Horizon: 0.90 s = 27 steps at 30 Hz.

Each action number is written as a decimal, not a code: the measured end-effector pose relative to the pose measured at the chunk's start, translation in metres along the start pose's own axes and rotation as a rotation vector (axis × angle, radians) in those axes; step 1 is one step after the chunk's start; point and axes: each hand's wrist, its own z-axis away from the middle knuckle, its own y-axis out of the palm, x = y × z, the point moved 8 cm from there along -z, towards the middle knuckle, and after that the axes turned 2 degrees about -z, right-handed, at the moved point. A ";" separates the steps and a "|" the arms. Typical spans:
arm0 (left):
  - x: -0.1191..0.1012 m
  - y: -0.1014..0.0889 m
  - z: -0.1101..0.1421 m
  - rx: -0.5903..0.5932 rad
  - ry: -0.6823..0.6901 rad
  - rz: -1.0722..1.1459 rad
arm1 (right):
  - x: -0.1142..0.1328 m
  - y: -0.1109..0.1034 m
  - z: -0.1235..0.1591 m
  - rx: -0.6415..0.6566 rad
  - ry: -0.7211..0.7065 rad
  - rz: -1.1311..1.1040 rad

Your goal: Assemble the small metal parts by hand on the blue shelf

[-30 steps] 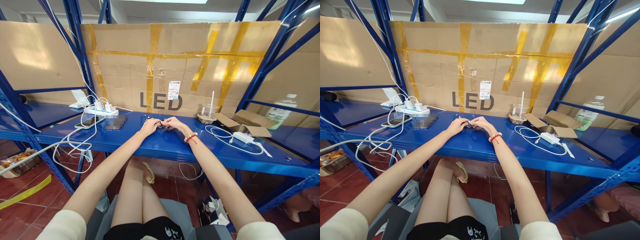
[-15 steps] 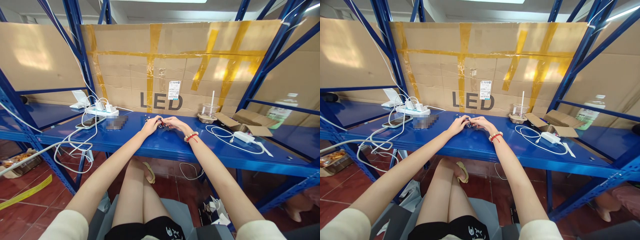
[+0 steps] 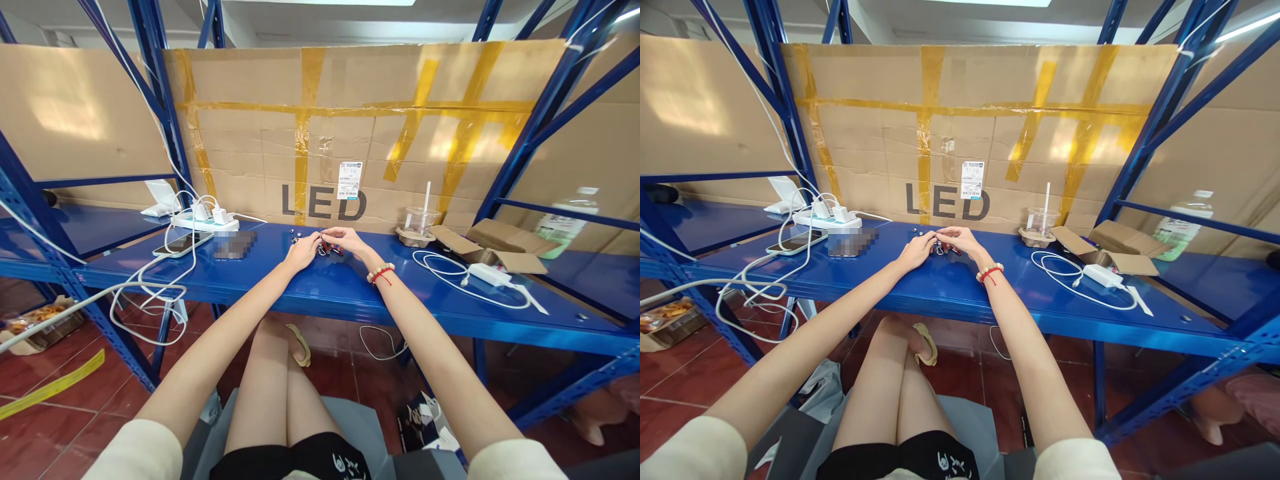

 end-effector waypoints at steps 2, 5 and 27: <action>0.001 -0.001 0.000 0.000 -0.023 -0.007 | 0.000 0.001 -0.001 0.033 -0.027 0.006; 0.002 -0.001 0.000 -0.004 -0.041 -0.010 | -0.001 0.000 -0.001 0.043 -0.026 0.023; 0.000 0.004 0.000 0.021 0.039 0.066 | 0.002 0.001 0.004 0.047 0.009 0.051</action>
